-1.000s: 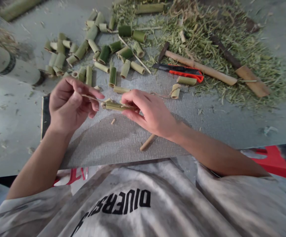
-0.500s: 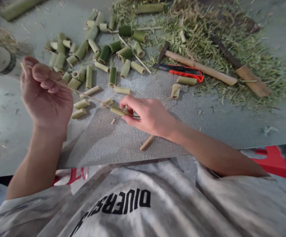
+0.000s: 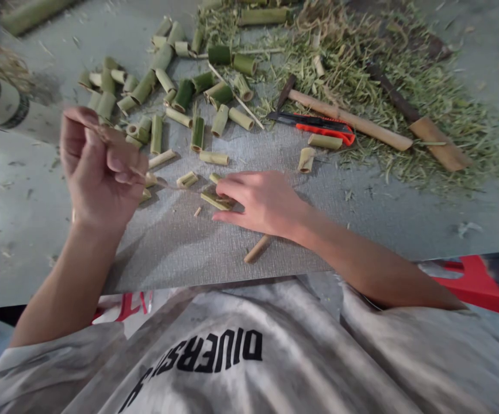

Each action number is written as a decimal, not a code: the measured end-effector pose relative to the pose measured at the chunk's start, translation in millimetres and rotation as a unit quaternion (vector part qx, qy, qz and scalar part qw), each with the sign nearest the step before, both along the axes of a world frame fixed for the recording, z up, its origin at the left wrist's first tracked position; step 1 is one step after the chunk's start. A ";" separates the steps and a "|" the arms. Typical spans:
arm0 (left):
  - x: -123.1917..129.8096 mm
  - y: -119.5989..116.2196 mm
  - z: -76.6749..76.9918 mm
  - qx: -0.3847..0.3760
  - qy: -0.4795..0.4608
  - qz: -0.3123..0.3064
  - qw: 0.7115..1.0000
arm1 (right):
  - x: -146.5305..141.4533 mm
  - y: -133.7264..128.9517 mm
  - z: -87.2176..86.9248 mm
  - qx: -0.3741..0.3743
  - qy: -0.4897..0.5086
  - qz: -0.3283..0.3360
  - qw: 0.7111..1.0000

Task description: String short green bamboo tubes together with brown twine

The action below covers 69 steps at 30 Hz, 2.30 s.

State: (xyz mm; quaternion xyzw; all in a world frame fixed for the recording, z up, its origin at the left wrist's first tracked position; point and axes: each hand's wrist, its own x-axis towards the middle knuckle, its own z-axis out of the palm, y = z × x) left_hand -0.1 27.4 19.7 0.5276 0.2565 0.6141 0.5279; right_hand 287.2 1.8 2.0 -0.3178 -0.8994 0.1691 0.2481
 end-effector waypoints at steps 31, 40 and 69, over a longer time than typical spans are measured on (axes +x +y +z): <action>13.4 -10.3 -29.4 -0.109 0.046 -0.043 0.992 | -2.6 13.9 14.2 0.056 0.096 0.017 0.994; 20.4 -19.6 -24.8 -0.123 0.098 -0.152 0.976 | -23.1 27.7 35.6 0.123 0.014 0.084 0.989; 40.9 -28.3 -23.7 -0.259 -0.036 -0.022 0.965 | -41.2 18.4 1.8 0.053 0.174 -0.019 0.983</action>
